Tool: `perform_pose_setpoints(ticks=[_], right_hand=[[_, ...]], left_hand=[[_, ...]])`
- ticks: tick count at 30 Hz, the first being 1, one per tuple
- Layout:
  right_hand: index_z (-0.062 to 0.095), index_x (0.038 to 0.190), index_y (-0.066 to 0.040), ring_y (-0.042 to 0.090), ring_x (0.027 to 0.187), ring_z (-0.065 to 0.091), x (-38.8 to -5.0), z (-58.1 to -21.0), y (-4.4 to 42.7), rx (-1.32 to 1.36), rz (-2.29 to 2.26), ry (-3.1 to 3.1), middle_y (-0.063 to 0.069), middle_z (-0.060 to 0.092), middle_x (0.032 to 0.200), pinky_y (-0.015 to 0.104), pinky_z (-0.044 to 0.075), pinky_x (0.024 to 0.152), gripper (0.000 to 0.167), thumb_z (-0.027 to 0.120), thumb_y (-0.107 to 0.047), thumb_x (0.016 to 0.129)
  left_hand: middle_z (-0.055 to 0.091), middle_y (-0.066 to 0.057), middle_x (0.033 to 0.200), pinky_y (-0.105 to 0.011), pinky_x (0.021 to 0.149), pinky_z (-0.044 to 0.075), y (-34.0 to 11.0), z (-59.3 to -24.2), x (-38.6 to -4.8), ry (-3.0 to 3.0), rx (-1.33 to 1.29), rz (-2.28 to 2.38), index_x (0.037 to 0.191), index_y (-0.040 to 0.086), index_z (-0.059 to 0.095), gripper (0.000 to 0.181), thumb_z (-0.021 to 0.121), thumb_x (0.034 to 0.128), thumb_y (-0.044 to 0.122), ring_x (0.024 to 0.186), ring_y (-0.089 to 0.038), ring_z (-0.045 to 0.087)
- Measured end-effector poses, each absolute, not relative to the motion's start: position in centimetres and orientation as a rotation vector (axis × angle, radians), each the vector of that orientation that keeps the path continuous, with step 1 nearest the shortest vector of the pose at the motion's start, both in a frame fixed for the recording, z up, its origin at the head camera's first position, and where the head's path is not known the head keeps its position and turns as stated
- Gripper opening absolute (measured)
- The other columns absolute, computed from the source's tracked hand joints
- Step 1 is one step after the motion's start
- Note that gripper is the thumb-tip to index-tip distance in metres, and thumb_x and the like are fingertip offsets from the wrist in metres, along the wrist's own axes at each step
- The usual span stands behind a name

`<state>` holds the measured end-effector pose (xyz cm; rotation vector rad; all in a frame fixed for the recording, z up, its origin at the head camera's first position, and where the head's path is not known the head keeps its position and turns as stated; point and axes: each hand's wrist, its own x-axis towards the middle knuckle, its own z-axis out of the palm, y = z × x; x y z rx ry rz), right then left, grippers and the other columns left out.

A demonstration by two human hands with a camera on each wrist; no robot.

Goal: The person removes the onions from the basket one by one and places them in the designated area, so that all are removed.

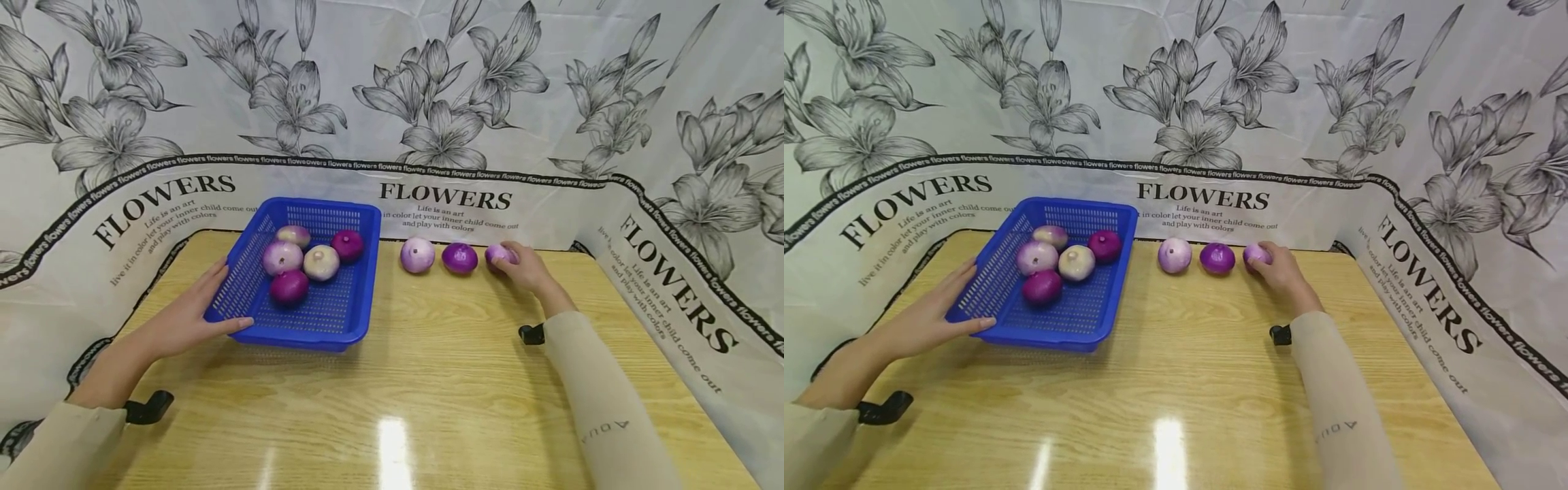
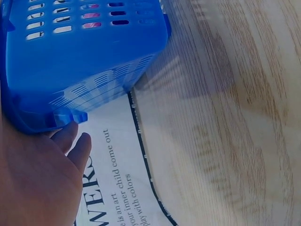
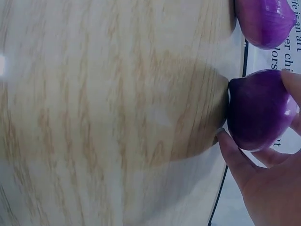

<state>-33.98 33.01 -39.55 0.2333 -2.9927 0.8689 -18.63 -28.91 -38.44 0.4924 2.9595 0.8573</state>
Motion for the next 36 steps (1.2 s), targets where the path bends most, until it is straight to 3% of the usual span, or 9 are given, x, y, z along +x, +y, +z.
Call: perform_pose_setpoints(ticks=[10, 23, 36], right_hand=[[0.023, 0.157, 0.006, 0.06, 0.137, 0.035, -33.9, -39.5, 33.2, 0.219, 0.878, -3.0, 0.044, 0.031, 0.149, 0.067, 0.026, 0.116, 0.069, 0.053, -0.031, 0.107], [0.024, 0.157, 0.007, 0.059, 0.142, 0.025, -33.4, -38.9, 33.6, 0.236, 0.81, -3.022, 0.044, 0.029, 0.151, 0.068, 0.019, 0.118, 0.066, 0.049, -0.029, 0.108], [0.022, 0.159, 0.006, 0.058, 0.143, 0.024, -30.5, -36.8, 31.6, 0.344, 0.793, -2.945, 0.042, 0.022, 0.154, 0.071, 0.021, 0.116, 0.071, 0.056, -0.028, 0.105]], left_hand=[[-0.009, -0.014, 0.171, -0.075, 0.115, 0.017, -28.7, -38.1, -18.8, 2.959, 0.492, 0.851, 0.164, 0.004, -0.003, 0.115, 0.069, 0.0918, 0.058, 0.154, -0.049, 0.003], [-0.009, -0.016, 0.171, -0.075, 0.115, 0.016, -28.9, -38.3, -18.8, 2.956, 0.482, 0.861, 0.163, 0.002, -0.003, 0.116, 0.07, 0.0914, 0.058, 0.154, -0.05, 0.003], [-0.009, -0.016, 0.171, -0.075, 0.115, 0.015, -28.9, -38.3, -18.6, 2.94, 0.48, 0.87, 0.164, 0.004, -0.004, 0.116, 0.07, 0.0917, 0.057, 0.154, -0.049, 0.002]])
